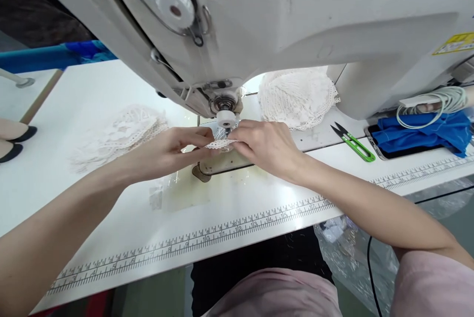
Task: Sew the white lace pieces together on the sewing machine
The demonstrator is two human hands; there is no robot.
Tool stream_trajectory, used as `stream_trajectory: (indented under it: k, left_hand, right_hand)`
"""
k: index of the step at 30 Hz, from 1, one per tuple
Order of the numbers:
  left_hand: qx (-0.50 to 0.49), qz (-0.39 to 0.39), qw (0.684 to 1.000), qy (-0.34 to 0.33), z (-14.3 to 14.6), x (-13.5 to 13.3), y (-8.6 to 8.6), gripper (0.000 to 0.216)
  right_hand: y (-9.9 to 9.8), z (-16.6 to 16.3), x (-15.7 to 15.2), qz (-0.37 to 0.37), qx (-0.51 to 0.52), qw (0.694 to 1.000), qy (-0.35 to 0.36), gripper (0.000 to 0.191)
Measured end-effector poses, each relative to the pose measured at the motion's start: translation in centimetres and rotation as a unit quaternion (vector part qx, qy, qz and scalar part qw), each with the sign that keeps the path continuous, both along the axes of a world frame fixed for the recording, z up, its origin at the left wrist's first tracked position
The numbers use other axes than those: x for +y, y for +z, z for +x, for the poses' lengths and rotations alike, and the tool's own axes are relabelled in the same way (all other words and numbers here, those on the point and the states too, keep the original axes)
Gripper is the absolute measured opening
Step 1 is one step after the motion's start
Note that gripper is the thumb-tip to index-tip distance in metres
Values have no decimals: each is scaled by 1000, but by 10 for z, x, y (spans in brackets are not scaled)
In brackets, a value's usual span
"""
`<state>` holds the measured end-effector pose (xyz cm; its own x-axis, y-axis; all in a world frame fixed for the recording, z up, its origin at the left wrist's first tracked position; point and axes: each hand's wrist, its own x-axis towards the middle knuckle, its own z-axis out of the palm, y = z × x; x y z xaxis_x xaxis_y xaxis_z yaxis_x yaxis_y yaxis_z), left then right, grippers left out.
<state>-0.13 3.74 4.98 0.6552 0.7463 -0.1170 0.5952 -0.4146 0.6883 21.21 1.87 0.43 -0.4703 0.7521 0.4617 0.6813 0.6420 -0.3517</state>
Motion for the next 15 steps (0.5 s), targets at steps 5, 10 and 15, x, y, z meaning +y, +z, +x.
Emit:
stream_trajectory:
  k: [5,10,15]
  left_hand:
    - [-26,108,993,-32,-4,-16,-21,36]
    - [55,462,884,-57,-2,-42,-43,14]
    - [114,503,855,-51,-3,-54,-43,19]
  right_hand:
    - [2,0,-5,24,-50,998,41,17]
    - [0,0,-8,151,-108,978,99,22]
    - [1,-1,-10,154,-119,976,102,21]
